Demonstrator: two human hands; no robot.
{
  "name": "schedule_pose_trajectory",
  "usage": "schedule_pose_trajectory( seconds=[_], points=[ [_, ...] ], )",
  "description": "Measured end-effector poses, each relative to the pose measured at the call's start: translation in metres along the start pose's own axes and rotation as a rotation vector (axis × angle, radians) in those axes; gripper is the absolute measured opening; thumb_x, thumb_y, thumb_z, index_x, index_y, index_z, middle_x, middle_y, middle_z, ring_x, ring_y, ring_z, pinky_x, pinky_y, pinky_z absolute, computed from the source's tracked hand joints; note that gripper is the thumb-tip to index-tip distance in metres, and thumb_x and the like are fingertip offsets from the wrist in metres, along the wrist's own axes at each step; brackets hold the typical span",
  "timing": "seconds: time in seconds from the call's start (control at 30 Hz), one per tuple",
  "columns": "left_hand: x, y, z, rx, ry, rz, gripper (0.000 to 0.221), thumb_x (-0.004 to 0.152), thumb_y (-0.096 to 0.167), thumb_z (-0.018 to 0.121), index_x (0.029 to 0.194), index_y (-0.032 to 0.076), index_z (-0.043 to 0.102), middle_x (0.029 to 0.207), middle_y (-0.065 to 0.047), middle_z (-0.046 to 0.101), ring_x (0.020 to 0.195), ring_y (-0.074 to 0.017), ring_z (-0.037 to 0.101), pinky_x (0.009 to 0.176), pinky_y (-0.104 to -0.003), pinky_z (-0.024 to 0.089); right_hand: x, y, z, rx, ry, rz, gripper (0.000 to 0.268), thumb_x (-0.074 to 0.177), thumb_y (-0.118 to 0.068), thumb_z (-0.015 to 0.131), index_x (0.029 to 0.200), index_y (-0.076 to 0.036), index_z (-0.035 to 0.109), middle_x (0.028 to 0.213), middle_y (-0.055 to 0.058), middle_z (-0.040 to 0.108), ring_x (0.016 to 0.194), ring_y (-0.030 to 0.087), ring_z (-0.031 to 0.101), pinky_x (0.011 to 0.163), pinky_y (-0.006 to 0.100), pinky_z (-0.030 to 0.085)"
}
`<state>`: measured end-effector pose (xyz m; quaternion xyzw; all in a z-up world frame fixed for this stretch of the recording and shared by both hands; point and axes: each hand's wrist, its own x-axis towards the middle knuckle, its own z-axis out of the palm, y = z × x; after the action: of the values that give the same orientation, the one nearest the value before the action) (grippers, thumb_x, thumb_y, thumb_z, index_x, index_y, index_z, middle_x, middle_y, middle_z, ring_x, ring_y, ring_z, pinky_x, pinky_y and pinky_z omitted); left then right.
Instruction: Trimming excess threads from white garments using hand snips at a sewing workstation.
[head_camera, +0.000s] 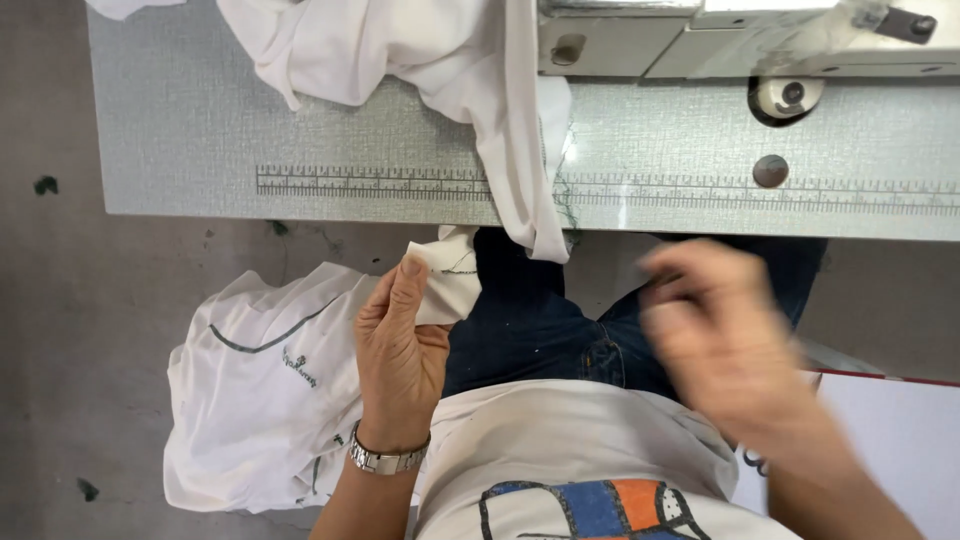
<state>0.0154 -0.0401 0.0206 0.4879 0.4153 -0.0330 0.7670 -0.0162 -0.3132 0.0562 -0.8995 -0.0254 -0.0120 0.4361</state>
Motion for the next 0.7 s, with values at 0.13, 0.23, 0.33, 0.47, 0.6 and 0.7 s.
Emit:
schedule_pose_trajectory(
  seconds=[0.13, 0.23, 0.33, 0.47, 0.6, 0.7],
  points=[
    [-0.004, -0.001, 0.006, -0.033, 0.043, 0.011, 0.018, 0.09, 0.019, 0.076, 0.105, 0.011, 0.079, 0.099, -0.003, 0.078, 0.064, -0.0008, 0.059, 0.033, -0.013, 0.034, 0.011, -0.034, 0.059, 0.439, -0.408, 0.18, 0.021, 0.104, -0.025, 0.049, 0.121, -0.013, 0.053, 0.095, 0.001, 0.061, 0.079, 0.011, 0.059, 0.076, 0.027, 0.051],
    [-0.008, -0.006, 0.011, -0.044, 0.045, 0.066, 0.016, 0.09, 0.017, 0.077, 0.101, 0.006, 0.078, 0.089, -0.008, 0.077, 0.069, -0.0102, 0.068, 0.047, -0.02, 0.049, 0.021, -0.043, 0.088, 0.582, -0.409, 0.143, 0.02, 0.104, -0.023, 0.05, 0.115, -0.009, 0.059, 0.078, 0.002, 0.063, 0.068, 0.01, 0.057, 0.062, 0.028, 0.051],
    [-0.014, -0.005, 0.02, -0.063, 0.025, 0.128, 0.015, 0.093, 0.014, 0.077, 0.1, 0.001, 0.078, 0.079, -0.012, 0.074, 0.072, -0.0186, 0.074, 0.062, -0.027, 0.063, 0.029, -0.05, 0.098, 0.627, -0.351, 0.174, 0.022, 0.102, -0.019, 0.057, 0.118, -0.008, 0.066, 0.077, 0.007, 0.069, 0.072, 0.011, 0.06, 0.061, 0.029, 0.052],
    [-0.009, -0.009, 0.021, -0.087, 0.003, 0.146, 0.015, 0.092, 0.01, 0.077, 0.101, -0.003, 0.077, 0.079, -0.016, 0.074, 0.079, -0.0178, 0.07, 0.061, -0.035, 0.064, 0.029, -0.047, 0.1, 0.635, -0.324, 0.226, 0.022, 0.102, -0.019, 0.059, 0.119, -0.006, 0.065, 0.08, 0.014, 0.069, 0.077, 0.015, 0.057, 0.065, 0.036, 0.056],
    [-0.008, -0.014, 0.019, -0.055, -0.006, 0.143, 0.014, 0.093, 0.011, 0.077, 0.102, 0.0, 0.078, 0.078, -0.01, 0.072, 0.076, -0.0155, 0.072, 0.063, -0.028, 0.064, 0.029, -0.047, 0.099, 0.613, -0.344, 0.276, 0.02, 0.103, -0.021, 0.057, 0.117, -0.009, 0.066, 0.078, 0.012, 0.068, 0.075, 0.014, 0.057, 0.063, 0.034, 0.054],
    [-0.005, -0.017, 0.018, -0.085, 0.01, 0.14, 0.013, 0.093, 0.009, 0.077, 0.1, -0.002, 0.077, 0.079, -0.017, 0.073, 0.076, -0.0175, 0.071, 0.061, -0.035, 0.064, 0.03, -0.047, 0.098, 0.603, -0.356, 0.307, 0.02, 0.104, -0.023, 0.057, 0.116, -0.011, 0.067, 0.077, 0.012, 0.068, 0.075, 0.014, 0.058, 0.062, 0.033, 0.054]
  ],
)
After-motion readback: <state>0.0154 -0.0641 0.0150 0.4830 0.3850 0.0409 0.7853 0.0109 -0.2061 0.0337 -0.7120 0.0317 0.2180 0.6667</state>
